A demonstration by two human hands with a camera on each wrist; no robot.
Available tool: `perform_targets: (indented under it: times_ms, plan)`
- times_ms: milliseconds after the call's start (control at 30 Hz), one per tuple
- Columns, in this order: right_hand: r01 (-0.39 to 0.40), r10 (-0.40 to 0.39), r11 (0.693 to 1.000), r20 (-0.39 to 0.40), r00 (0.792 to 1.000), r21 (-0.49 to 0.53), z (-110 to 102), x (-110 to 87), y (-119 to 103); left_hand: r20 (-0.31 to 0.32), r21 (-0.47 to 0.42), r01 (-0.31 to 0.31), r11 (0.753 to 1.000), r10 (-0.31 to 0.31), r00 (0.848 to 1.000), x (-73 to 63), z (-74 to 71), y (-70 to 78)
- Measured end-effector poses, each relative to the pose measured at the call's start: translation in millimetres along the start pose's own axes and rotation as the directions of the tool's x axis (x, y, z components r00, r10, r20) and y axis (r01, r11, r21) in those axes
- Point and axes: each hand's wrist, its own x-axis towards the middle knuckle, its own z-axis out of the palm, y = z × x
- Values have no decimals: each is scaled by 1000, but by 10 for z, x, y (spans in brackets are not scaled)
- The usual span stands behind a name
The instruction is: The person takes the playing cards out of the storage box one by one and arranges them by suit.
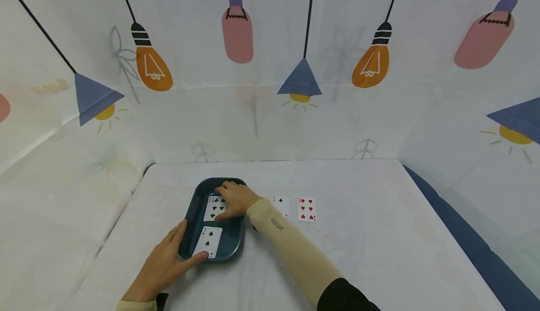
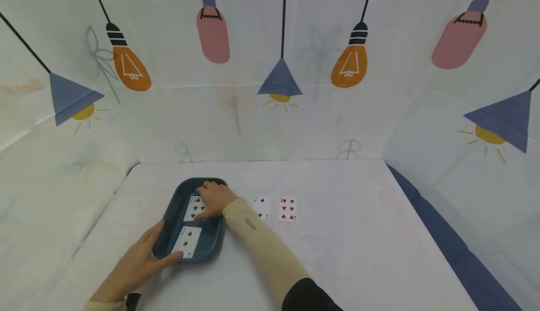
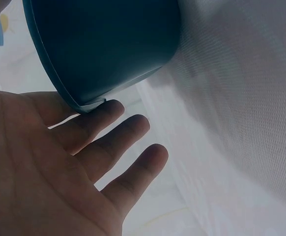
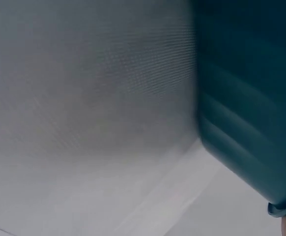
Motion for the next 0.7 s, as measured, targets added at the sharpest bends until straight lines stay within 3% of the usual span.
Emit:
perform_targets:
  times_ms: [133, 700]
  plan:
    - [8, -8, 993, -3, 1000, -116, 50, 17, 21, -6, -6, -7, 1000, 7, 1000, 0, 0, 7]
    - [-15, 23, 978, 38, 999, -206, 128, 92, 8, -81, -26, -71, 997, 69, 994, -10, 3, -22]
